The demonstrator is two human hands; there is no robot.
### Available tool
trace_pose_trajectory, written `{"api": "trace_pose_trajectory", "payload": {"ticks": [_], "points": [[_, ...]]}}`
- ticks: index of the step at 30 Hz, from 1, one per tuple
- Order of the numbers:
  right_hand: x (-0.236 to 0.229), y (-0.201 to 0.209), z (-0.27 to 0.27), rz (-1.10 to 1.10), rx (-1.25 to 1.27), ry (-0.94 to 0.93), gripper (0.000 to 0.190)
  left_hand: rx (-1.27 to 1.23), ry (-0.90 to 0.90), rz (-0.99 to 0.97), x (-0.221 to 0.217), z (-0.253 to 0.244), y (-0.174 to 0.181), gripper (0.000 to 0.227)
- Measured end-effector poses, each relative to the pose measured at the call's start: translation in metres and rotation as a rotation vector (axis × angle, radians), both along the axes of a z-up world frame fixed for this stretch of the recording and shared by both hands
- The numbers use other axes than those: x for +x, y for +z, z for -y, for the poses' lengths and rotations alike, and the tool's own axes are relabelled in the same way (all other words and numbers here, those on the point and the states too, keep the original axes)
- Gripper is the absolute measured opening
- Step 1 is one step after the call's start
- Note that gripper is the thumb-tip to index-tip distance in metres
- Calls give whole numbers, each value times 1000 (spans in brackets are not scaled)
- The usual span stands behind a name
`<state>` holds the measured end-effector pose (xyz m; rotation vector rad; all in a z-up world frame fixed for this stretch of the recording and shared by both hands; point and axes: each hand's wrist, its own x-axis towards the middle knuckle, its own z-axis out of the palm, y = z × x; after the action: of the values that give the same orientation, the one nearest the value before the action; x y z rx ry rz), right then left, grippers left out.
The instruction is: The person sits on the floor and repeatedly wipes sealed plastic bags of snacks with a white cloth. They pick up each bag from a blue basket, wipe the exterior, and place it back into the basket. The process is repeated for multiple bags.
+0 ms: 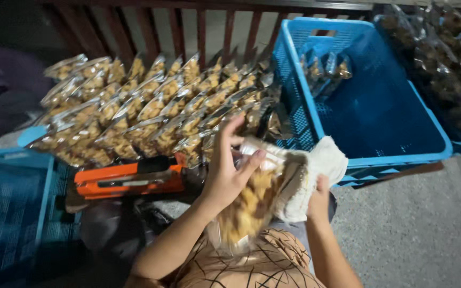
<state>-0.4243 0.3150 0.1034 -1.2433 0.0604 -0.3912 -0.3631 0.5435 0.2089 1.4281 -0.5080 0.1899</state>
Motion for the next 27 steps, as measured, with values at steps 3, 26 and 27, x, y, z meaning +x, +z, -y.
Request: {"api": "trace_pose_trajectory", "payload": {"ticks": [3,26,27], "points": [[4,-52,-5,-140,39,93,27,129,-29,-156,-2,-8,-23,33],[39,119,-39,464,-1648,-25,34,241,-146,-360,1,-11,-43,24],[41,121,-39,403,-1678,-29,31,252,-199,-405,-1,-10,-39,26]]}}
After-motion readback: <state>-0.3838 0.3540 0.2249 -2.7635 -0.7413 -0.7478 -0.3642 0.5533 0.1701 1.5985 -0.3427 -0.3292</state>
